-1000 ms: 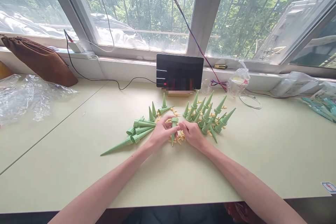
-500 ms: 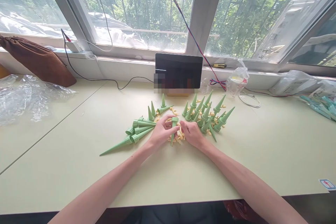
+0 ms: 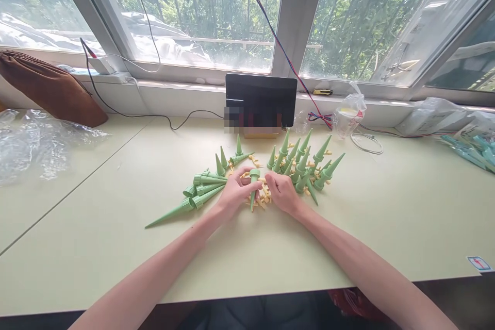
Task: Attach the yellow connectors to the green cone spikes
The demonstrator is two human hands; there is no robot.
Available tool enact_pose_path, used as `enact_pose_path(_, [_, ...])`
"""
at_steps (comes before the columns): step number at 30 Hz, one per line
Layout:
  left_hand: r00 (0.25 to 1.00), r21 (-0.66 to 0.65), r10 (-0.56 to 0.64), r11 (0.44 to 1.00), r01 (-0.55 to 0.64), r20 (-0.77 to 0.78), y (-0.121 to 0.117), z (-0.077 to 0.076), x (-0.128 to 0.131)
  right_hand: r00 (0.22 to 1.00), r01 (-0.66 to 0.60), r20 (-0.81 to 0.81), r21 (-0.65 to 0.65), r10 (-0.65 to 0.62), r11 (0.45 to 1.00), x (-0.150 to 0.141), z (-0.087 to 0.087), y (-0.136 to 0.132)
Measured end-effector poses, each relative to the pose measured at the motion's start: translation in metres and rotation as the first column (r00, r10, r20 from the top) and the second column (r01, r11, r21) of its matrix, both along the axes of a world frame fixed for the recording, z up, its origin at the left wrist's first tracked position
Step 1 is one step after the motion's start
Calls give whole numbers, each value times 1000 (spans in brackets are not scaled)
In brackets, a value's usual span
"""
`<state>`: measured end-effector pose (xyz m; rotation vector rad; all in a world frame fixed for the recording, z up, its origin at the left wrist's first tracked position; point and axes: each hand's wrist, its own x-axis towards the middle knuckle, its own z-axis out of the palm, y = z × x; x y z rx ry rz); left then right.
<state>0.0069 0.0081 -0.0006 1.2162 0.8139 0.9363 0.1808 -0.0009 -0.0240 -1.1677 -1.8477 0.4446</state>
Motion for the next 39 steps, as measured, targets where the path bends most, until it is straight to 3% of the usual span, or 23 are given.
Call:
enact_pose_path(9, [1000,-54,-13,998,14,24,-3,2,3,999,-26,43,-16,27,1000,-1,0,-2])
enact_pose_path(17, [998,109,-11,994,17,-61,-5,5,4,998,10,54,-2,-10,1000,-1,0,-1])
enact_pose_path(22, [999,177,-9,984,17,-46,-7,6,6,999,-45,16,-30,46,999,-1,3,-4])
enact_pose_path(27, [1000,83,12,997,-10,-24,-7,5,5,1000,-16,17,-30,16,999,-1,3,-3])
enact_pose_path(33, [997,-86,-45,995,51,69,-4,2,5,998,-7,58,-33,9,999,0,1,-2])
enact_pose_path(39, [996,-69,-69,995,72,50,-6,3,5,995,7,98,-16,-5,1000,0,-4,-1])
